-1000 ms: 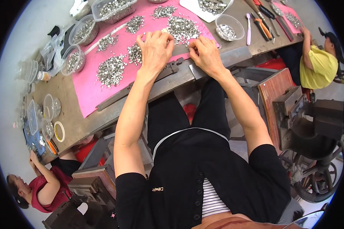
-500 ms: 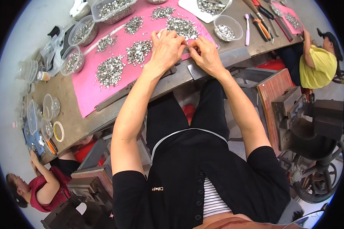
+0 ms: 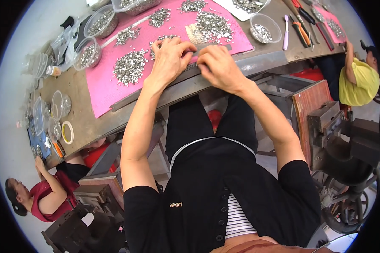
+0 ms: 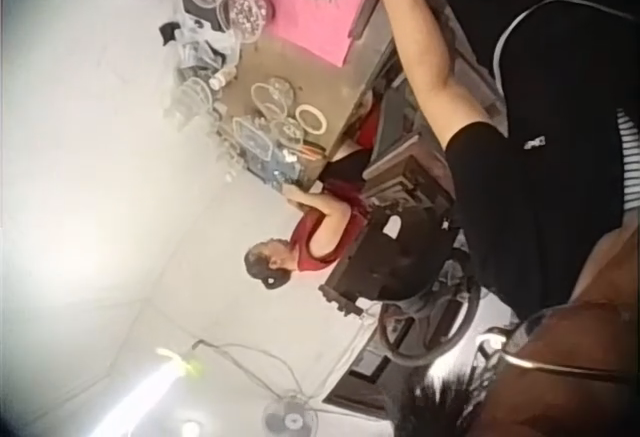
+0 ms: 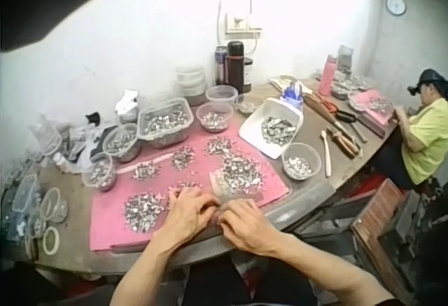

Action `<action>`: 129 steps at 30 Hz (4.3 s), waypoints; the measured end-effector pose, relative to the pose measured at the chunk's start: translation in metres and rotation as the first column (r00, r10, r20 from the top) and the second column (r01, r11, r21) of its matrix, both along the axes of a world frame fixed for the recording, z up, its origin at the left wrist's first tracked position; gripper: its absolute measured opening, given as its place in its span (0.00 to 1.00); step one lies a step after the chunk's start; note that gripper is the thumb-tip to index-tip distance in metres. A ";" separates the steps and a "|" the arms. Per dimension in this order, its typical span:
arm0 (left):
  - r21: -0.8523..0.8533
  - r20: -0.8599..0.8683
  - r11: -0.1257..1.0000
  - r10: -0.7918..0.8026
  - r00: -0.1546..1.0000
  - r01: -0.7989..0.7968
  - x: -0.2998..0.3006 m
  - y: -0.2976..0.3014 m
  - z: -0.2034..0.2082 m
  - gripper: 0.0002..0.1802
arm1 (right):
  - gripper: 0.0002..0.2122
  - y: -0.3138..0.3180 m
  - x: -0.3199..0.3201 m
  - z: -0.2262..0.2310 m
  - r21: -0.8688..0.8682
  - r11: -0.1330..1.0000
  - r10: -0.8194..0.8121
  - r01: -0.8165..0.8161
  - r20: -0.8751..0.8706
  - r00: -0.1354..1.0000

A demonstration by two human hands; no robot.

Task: Arranging small metal components into a template and using a manual press to assemble them.

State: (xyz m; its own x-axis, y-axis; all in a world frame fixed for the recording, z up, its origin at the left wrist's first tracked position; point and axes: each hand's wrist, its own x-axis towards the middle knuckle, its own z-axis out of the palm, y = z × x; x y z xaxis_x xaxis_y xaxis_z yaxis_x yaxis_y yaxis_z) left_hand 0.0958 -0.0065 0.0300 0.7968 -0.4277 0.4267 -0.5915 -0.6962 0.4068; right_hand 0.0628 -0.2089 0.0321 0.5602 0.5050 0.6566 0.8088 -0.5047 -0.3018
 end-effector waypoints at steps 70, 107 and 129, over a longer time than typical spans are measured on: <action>-0.163 0.154 0.911 0.402 0.903 -0.378 -0.079 -0.007 -0.018 0.14 | 0.06 -0.046 0.026 0.015 0.074 0.990 -0.114 0.119 -0.068 0.991; 0.058 0.008 0.952 0.300 0.954 -0.300 -0.075 0.104 0.007 0.05 | 0.07 -0.049 0.021 -0.006 0.048 0.982 -0.166 0.184 -0.252 0.953; -0.111 -0.019 0.967 0.227 0.974 -0.227 -0.082 0.073 0.010 0.03 | 0.05 -0.050 0.023 0.003 -0.038 0.984 -0.175 0.172 -0.326 0.929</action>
State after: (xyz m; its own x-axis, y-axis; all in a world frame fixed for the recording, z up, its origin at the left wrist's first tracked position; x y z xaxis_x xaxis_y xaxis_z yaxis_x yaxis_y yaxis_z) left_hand 0.0141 0.0668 0.0401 0.8701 -0.1852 0.4567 -0.4206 -0.7620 0.4924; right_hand 0.0854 -0.2586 0.0353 0.8225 0.3853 0.4185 0.5656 -0.6322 -0.5296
